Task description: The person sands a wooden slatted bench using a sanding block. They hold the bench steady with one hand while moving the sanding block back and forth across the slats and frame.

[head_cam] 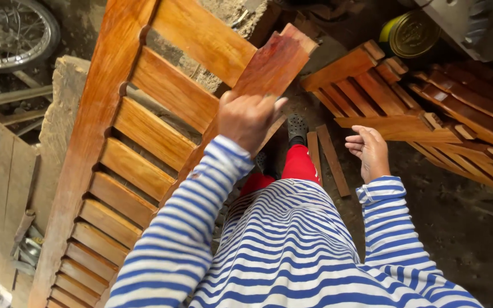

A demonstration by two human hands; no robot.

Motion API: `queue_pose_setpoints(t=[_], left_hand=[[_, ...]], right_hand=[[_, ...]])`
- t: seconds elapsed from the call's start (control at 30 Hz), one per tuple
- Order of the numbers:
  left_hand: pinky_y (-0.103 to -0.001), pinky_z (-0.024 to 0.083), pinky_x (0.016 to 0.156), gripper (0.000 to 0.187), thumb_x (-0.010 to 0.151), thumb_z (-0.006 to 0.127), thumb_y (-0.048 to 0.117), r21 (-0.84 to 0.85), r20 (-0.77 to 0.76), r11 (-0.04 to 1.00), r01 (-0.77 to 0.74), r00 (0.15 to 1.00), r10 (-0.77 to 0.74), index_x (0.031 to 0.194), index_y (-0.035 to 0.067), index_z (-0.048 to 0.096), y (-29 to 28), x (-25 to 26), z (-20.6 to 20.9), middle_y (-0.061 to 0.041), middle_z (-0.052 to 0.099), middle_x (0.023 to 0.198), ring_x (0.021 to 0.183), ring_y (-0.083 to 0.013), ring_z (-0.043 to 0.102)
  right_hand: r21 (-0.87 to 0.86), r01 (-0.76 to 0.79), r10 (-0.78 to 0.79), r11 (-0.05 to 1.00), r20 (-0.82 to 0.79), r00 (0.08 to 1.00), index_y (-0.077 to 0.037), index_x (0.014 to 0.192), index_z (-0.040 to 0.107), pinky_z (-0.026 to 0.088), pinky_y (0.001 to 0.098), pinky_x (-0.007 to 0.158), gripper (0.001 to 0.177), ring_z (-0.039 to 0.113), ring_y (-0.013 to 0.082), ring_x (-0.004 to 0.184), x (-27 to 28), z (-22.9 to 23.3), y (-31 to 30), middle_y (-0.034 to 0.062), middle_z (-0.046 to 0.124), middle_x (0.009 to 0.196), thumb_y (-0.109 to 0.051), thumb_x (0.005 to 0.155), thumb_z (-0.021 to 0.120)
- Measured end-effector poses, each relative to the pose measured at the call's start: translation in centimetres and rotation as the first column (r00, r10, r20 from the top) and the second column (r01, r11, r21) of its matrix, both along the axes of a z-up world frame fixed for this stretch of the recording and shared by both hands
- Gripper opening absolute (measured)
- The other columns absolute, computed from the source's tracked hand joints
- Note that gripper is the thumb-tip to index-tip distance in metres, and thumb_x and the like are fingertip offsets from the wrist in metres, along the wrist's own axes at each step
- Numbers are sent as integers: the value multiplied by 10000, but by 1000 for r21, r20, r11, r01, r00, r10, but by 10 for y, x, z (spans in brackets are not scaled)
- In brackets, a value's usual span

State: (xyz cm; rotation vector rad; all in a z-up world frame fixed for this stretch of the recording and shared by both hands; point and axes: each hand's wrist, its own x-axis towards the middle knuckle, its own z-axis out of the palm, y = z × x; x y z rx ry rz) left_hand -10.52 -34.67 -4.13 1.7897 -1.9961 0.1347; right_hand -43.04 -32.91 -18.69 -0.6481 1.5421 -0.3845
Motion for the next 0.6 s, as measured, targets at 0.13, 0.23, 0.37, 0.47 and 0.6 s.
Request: queue_pose_setpoints(t=[0.13, 0.23, 0.37, 0.47, 0.6], left_hand=[[-352, 449, 671, 330, 972, 645, 391, 12, 84, 1000, -28, 996, 27, 716, 222, 521, -7, 1, -4, 6, 531, 589, 546, -198, 604], [-403, 436, 669, 304, 987, 622, 401, -4, 116, 999, -52, 992, 52, 744, 226, 570, -51, -7, -9, 5, 546, 583, 526, -220, 587], [-428, 376, 598, 366, 960, 601, 406, -48, 58, 985, -163, 985, 166, 653, 221, 533, -97, -10, -26, -23, 536, 500, 472, -267, 540], [-410, 360, 604, 389, 989, 592, 412, -3, 72, 986, -169, 983, 169, 655, 220, 535, -82, -2, -13, 7, 571, 536, 491, -227, 561], [-405, 384, 668, 361, 1047, 584, 333, 95, 7, 984, -148, 989, 148, 712, 200, 567, -16, 13, 8, 3, 560, 547, 481, -196, 547]], right_hand=[[86, 39, -37, 996, -26, 999, -144, 1218, 668, 581, 299, 757, 273, 736, 161, 786, 7, 5, 4, 105, 738, 931, -334, 1060, 553], [113, 40, -32, 993, -67, 997, -142, 1208, 664, 564, 283, 785, 285, 710, 151, 804, 14, 24, 1, 82, 727, 933, -338, 1055, 524], [150, 38, -23, 988, -104, 994, -135, 1212, 652, 547, 270, 811, 304, 683, 147, 823, 12, 32, 1, 68, 712, 939, -338, 1048, 497], [157, 33, -16, 987, -106, 994, -132, 1232, 642, 543, 291, 844, 313, 673, 154, 854, 11, 43, -1, 60, 703, 949, -333, 1064, 472], [72, -70, 74, 995, -54, 996, -143, 1208, 641, 532, 273, 794, 319, 668, 145, 848, 48, 62, -30, 60, 707, 990, -382, 1045, 507]])
